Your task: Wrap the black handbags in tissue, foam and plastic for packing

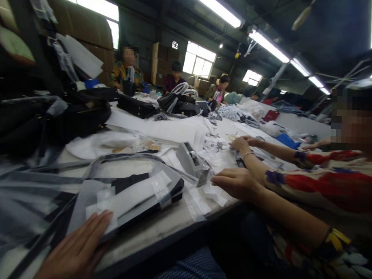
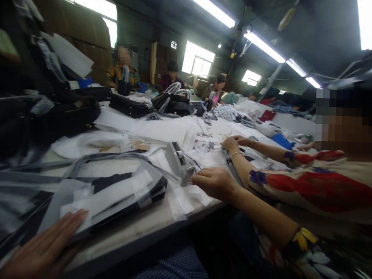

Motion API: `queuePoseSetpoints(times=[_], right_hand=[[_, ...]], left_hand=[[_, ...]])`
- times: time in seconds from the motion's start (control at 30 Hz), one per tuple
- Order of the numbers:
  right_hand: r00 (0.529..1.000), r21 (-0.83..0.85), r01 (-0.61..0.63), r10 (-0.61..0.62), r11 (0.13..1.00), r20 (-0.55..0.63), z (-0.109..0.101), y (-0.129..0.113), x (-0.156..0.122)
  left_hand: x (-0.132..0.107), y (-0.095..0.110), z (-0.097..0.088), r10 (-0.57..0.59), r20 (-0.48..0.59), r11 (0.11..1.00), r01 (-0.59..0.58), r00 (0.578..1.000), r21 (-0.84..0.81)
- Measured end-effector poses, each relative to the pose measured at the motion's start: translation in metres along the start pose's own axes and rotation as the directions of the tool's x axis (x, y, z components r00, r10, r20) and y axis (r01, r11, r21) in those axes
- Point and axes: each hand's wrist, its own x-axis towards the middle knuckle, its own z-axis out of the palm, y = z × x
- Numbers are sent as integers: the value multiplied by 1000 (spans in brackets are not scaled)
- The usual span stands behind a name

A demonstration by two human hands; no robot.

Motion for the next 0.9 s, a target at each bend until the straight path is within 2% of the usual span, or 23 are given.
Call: queuePoseSetpoints(times=[0.03, 0.1, 0.17, 0.3, 0.4, 0.53, 0.73, 0.83, 0.9], right_hand=[[998, 32, 55, -56, 998, 24, 1, -11, 14], [981, 124, 167, -178, 978, 77, 7, -35, 45], [936, 217, 287, -321, 933, 145, 18, -60, 79], [766, 335, 516, -599, 789, 232, 44, -107, 150], [657, 342, 634, -717, 693, 234, 67, -134, 197], [573, 277, 705, -754, 653, 321, 94, -157, 241], [479, 229, 732, -723, 642, 497, 112, -175, 271], [474, 154, 727, -652, 669, 591, 116, -187, 279], [481, 77, 735, -598, 674, 641, 117, -197, 284]], left_hand=[[2, 4, -7, 24, 51, 998, -26, 998, 56], [8, 12, -17, 11, 71, 993, -19, 997, 121], [14, 19, -24, 5, 86, 990, -17, 996, 137], [21, 27, -27, -75, 89, 990, 63, 993, 123], [21, 29, -28, -98, 86, 992, 91, 991, 88], [20, 29, -27, -132, 65, 990, 129, 989, 57], [17, 30, -28, -173, 82, 985, 170, 982, 42], [18, 31, -27, -195, 78, 981, 194, 978, 22], [18, 29, -26, -169, 96, 985, 170, 981, -11]])
